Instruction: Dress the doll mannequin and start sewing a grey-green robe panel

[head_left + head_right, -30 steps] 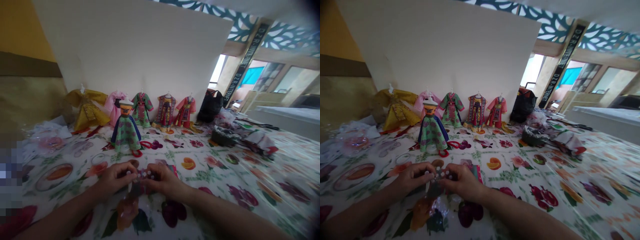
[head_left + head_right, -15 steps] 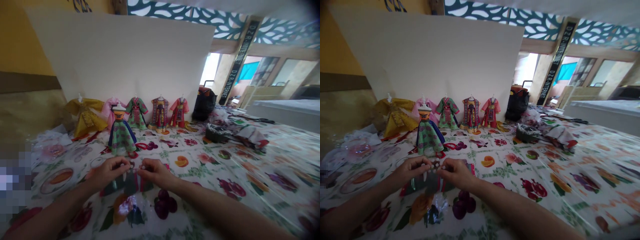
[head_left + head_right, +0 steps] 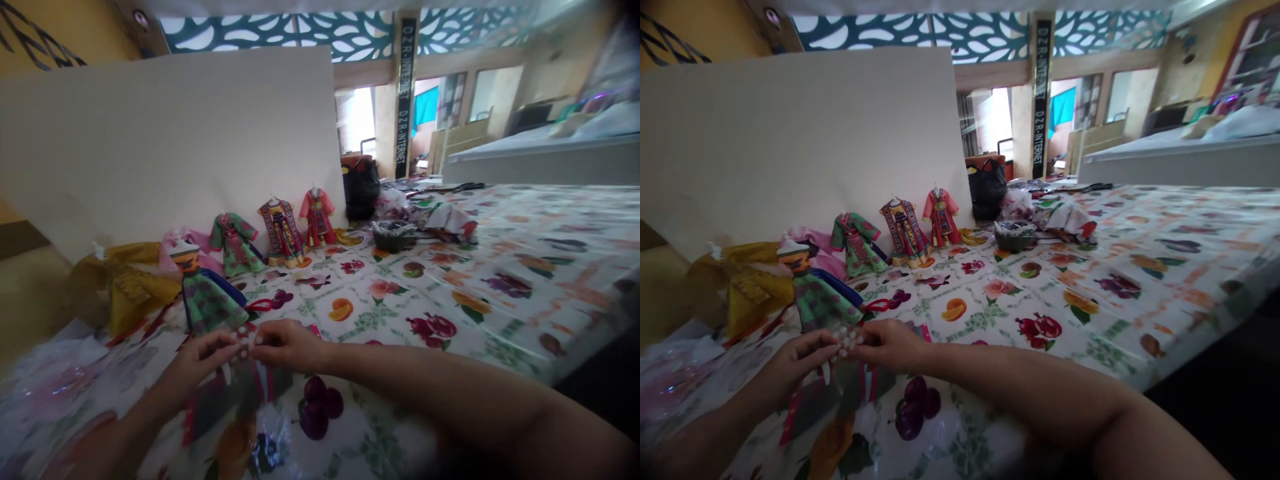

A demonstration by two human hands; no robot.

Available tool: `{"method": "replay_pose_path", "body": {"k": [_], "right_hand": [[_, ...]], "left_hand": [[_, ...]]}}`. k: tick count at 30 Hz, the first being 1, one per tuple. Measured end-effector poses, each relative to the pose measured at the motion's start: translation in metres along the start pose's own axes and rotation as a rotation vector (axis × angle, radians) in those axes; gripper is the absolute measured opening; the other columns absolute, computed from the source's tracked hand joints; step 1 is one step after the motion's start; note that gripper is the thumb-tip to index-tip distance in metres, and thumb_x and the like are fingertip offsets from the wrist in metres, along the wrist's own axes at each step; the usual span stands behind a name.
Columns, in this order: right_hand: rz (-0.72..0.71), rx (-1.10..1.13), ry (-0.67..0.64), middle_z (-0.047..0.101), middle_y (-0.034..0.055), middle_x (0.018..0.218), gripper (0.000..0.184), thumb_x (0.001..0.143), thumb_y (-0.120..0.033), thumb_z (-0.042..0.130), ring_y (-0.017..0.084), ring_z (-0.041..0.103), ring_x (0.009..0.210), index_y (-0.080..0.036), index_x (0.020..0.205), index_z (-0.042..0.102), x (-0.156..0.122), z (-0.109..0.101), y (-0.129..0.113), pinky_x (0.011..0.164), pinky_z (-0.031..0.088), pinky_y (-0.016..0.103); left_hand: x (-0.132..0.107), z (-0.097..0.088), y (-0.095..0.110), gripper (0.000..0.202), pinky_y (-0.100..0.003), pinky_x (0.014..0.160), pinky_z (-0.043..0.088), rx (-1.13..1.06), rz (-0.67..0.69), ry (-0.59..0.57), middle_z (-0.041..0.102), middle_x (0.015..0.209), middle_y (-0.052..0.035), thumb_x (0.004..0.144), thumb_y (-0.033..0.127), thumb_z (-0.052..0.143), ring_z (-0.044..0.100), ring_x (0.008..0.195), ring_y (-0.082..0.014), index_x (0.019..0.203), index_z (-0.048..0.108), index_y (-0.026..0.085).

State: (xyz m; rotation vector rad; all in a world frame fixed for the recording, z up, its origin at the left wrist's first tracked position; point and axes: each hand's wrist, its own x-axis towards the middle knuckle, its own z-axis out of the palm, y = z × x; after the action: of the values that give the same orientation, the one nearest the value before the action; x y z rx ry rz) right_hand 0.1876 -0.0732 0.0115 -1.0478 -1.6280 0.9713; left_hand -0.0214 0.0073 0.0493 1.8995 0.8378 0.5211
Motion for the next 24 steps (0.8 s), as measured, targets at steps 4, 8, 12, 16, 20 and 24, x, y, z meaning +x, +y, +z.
{"method": "replay_pose_path", "body": {"k": [4,8,12,16,20,24], "right_hand": [[0.014,0.024,0.005,0.056,-0.0030,0.066,0.025,0.084,-0.038,0.069,0.009,0.049,0.062,-0.016,0.077,0.061,0.001,-0.002,-0.001,0.056,0.038,0.021],[0.028,0.004,0.022,0.056,-0.0024,0.066,0.031,0.085,-0.046,0.066,0.009,0.049,0.061,-0.016,0.078,0.062,0.003,-0.004,0.002,0.054,0.035,0.021],[0.050,-0.002,0.035,0.055,-0.0030,0.065,0.027,0.087,-0.041,0.065,0.009,0.048,0.060,-0.016,0.078,0.061,0.005,-0.009,0.001,0.055,0.036,0.021],[0.086,0.016,0.043,0.055,-0.0034,0.066,0.019,0.086,-0.032,0.065,0.009,0.048,0.060,-0.016,0.077,0.060,0.007,-0.013,0.001,0.056,0.038,0.021],[0.081,0.051,0.054,0.057,-0.0020,0.067,0.021,0.086,-0.035,0.065,0.009,0.049,0.061,-0.016,0.078,0.060,0.009,-0.016,0.003,0.056,0.038,0.022],[0.064,0.083,0.057,0.059,-0.0009,0.067,0.023,0.087,-0.037,0.064,0.009,0.052,0.060,-0.016,0.078,0.061,0.009,-0.020,0.000,0.056,0.039,0.022]], "left_hand": [[0.003,0.000,-0.020,0.029,-0.021,0.054,0.046,-0.179,-0.075,0.170,0.065,0.070,0.0000,0.070,0.045,0.081,0.057,0.061,-0.0135,0.077,0.070,0.019],[0.002,-0.003,-0.031,0.035,-0.022,0.053,0.050,-0.320,-0.106,0.360,0.067,0.070,-0.0006,0.055,0.042,0.089,0.062,0.062,-0.0161,0.075,0.071,0.020],[-0.003,-0.009,-0.036,0.037,-0.018,0.052,0.050,-0.388,-0.111,0.393,0.068,0.069,-0.0001,0.055,0.043,0.090,0.062,0.063,-0.0146,0.078,0.072,0.021],[-0.006,-0.009,-0.037,0.037,-0.016,0.053,0.048,-0.456,-0.119,0.391,0.068,0.067,0.0004,0.057,0.044,0.090,0.061,0.064,-0.0135,0.079,0.072,0.021],[-0.006,-0.008,-0.037,0.033,-0.017,0.057,0.048,-0.504,-0.082,0.383,0.065,0.068,0.0006,0.063,0.043,0.087,0.059,0.065,-0.0123,0.079,0.071,0.020],[-0.007,-0.007,-0.036,0.028,-0.021,0.057,0.048,-0.462,-0.062,0.357,0.065,0.069,-0.0008,0.069,0.043,0.083,0.058,0.065,-0.0138,0.078,0.071,0.021]]}}
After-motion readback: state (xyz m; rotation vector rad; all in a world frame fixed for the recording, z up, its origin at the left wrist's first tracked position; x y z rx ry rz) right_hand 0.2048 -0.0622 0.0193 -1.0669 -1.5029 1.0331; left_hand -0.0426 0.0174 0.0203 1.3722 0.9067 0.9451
